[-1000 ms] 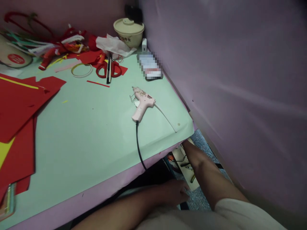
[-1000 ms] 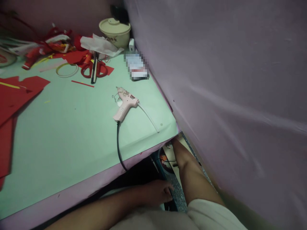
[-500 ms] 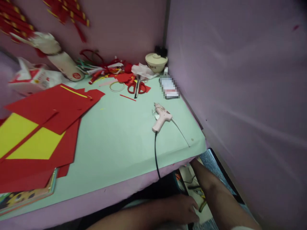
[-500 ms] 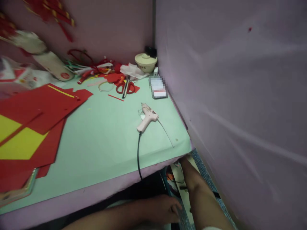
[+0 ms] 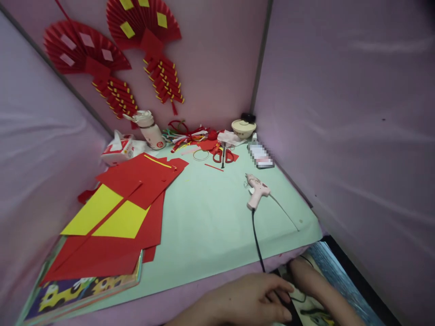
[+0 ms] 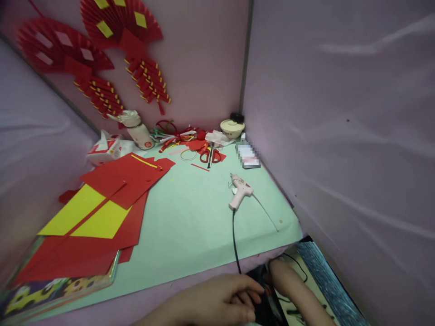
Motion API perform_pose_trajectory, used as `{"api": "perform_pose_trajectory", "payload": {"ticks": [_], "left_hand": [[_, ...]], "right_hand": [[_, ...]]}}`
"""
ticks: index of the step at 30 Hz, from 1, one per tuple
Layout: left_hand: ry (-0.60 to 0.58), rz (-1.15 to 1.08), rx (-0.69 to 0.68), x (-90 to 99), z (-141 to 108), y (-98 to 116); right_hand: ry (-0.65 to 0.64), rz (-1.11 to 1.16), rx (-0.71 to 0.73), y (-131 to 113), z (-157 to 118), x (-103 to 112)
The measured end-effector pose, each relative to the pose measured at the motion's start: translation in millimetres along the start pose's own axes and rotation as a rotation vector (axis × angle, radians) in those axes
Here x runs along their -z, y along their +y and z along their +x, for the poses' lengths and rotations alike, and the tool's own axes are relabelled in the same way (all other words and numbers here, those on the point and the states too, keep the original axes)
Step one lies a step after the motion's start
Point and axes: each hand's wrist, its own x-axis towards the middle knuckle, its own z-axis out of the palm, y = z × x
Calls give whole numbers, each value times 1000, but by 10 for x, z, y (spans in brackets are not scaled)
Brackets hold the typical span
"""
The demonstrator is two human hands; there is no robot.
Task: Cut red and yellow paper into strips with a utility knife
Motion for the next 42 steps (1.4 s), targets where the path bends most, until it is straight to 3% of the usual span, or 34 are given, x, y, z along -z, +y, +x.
{"api": "perform_pose_trajectory", "payload": {"ticks": [1,3,7,9,11,13,18,21,24,38,42], "left_hand": [[33,-18,-30,48,-81,39],[98,-61,-92,149,-228,68],[275,-189,-127,389,-468,34],[339,-206,-132,511,-550,18],[390,-197,-143,615,-602,15],[448,-206,-149,691,-629,18],[515,-232,-146,783,-646,-18],[530,-258,-130,811,-630,-75],[563,-309,-119,826,-601,-124],[555,-466,-209,791,-588,-277],[569,-539,-216,776,-574,-321]], "right_hand": [[-65,31,94,-117,-150,32],[-68,125,296,-375,-465,170],[17,170,389,-824,-805,633],[233,212,330,-963,-691,830],[570,186,212,-1055,-418,945],[834,148,210,-1112,-90,983],[1060,186,244,-1113,432,944],[1114,311,218,-1038,496,909],[1075,349,225,-992,493,861],[1110,55,273,-675,495,809],[1181,16,354,-789,457,910]]}}
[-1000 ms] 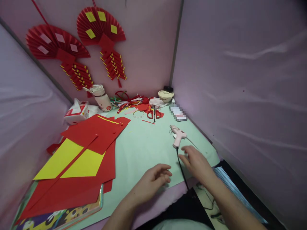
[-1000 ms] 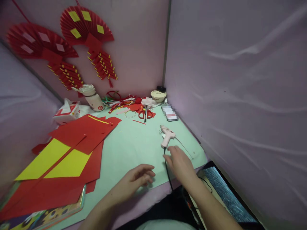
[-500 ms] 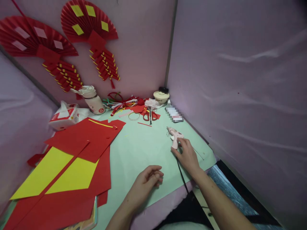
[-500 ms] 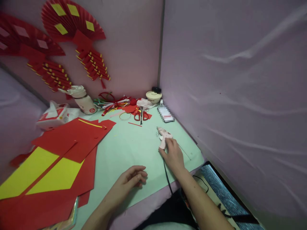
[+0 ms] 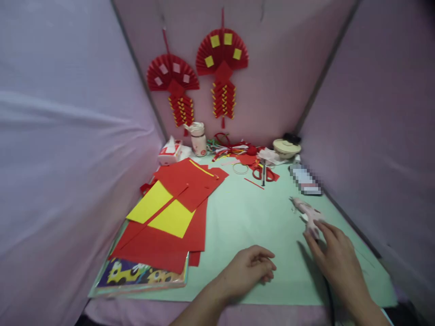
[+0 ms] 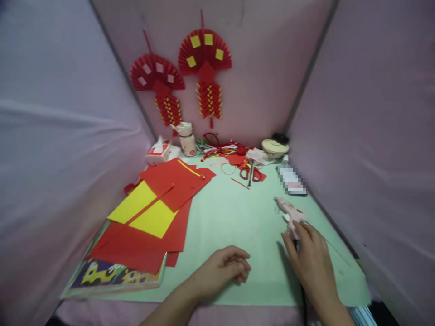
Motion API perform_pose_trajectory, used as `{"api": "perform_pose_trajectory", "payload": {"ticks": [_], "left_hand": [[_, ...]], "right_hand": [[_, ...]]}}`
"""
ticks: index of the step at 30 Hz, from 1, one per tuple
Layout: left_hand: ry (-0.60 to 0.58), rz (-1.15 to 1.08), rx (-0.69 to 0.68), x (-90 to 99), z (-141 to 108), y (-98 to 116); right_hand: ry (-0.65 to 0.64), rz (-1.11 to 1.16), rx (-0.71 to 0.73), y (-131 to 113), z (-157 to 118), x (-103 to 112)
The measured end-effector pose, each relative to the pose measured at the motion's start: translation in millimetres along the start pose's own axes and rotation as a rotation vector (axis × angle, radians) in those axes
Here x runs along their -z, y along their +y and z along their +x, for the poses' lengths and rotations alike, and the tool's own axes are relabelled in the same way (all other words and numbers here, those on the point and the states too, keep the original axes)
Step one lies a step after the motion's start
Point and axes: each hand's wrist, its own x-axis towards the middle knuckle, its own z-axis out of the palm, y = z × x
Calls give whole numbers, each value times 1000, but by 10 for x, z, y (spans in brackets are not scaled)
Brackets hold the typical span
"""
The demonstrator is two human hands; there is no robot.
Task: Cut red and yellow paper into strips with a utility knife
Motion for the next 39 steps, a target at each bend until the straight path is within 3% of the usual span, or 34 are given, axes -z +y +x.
{"api": "perform_pose_trajectory", "payload": {"ticks": [4,7,9,11,14,16,19,25,33,39], "left_hand": [[-1,40,-15,29,-131,185],[-3,241,-98,160,-323,441],[104,392,-145,311,-447,600],[249,513,-175,482,-534,715],[421,585,-217,697,-570,795],[453,607,-231,776,-538,804],[406,615,-232,799,-445,776],[315,549,-190,809,-319,628],[310,559,-133,948,-329,522],[315,584,-130,996,-308,472]], "right_hand": [[-127,202,41,-411,215,-43],[-273,264,151,-731,332,-170],[-295,214,234,-804,352,-267],[-234,115,242,-716,320,-346],[-87,-47,142,-364,207,-413],[-29,-120,81,-112,120,-438],[-29,-132,44,110,25,-492],[-76,-58,4,147,-60,-592],[-131,-41,-95,298,-128,-416],[-121,-43,-161,57,-19,-279]]}}
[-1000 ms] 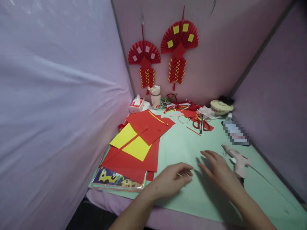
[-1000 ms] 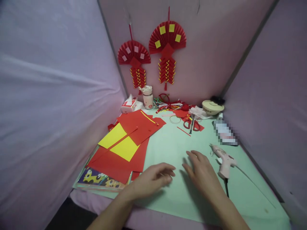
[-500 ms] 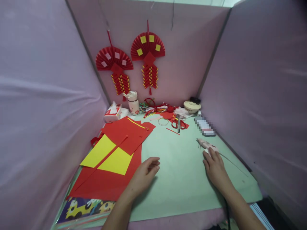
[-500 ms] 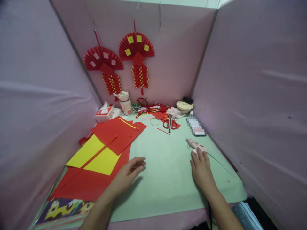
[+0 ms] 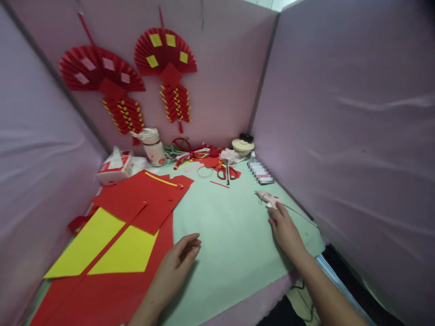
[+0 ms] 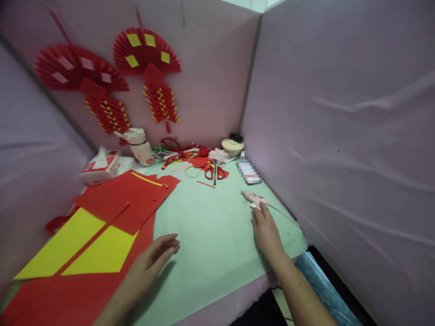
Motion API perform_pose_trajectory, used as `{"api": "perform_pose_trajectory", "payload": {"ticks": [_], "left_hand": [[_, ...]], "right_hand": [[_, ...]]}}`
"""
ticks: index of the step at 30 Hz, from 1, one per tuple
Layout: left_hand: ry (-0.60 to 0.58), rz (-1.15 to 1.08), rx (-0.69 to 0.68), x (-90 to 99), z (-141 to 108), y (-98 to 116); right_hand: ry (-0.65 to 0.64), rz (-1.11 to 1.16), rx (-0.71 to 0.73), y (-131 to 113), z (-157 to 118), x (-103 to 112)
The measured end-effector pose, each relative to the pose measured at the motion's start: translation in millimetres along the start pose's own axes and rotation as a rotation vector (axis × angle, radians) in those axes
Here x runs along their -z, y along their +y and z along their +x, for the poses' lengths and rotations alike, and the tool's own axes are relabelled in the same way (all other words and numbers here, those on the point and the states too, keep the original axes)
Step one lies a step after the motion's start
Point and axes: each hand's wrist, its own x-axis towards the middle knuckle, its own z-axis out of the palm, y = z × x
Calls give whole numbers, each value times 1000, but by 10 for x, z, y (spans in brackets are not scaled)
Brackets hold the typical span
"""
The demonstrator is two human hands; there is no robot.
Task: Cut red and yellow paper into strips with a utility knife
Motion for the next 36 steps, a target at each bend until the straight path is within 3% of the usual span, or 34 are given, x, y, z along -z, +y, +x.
{"api": "perform_pose_trajectory", "payload": {"ticks": [8,15,19,24,29,36], "left_hand": [[-32,63,47,20,3,3],[-45,117,50,31,12,-26],[-44,107,38,26,29,-71],[-32,95,32,18,34,-69],[-46,116,43,19,44,-74],[-32,154,60,17,38,-65]], "right_hand": [[-71,-121,-87,-257,-26,184],[-29,-108,-116,-236,-8,239],[-21,16,-45,-131,-129,275],[-112,188,116,102,-236,420],[-193,253,171,404,-112,525],[-195,292,154,656,59,538]]}}
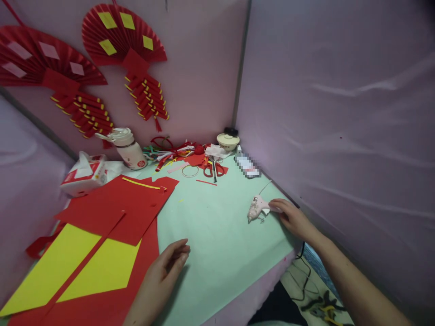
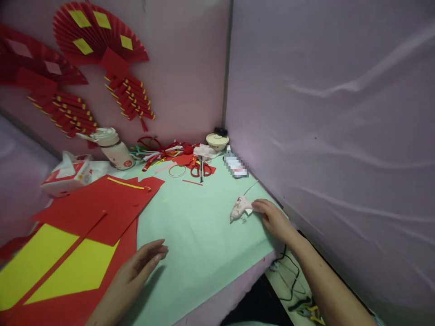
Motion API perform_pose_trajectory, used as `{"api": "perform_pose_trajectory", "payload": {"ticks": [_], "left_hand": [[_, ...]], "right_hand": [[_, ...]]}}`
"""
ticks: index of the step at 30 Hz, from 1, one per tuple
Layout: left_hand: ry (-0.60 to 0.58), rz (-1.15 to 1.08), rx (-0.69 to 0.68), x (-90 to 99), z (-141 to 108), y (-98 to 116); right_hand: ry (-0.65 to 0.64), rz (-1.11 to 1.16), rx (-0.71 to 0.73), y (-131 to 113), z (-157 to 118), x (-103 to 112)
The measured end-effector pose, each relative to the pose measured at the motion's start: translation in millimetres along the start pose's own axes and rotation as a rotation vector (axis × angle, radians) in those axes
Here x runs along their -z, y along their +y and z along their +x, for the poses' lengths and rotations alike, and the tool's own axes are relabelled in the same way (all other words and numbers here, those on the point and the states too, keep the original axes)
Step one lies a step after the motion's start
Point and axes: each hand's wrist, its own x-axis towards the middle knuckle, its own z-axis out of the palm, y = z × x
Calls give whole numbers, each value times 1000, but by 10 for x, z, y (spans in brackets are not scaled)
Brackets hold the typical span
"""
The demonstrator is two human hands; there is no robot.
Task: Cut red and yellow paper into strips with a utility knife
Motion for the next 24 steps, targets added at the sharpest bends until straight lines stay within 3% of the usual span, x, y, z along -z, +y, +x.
{"api": "perform_pose_trajectory", "payload": {"ticks": [8,11,18,21,24], "left_hand": [[-5,16,-4,-3,-4,48],[-1,16,7,-3,-14,62],[5,47,-1,-23,-16,67],[1,58,-11,-28,-29,76],[4,56,-19,-36,-42,87]], "right_hand": [[-57,15,-46,31,83,64],[-78,-57,-52,-176,8,1],[-50,-217,-57,-934,-160,-337],[-104,-255,-80,-1052,-89,-416],[-70,-392,-258,-992,67,-440]]}}
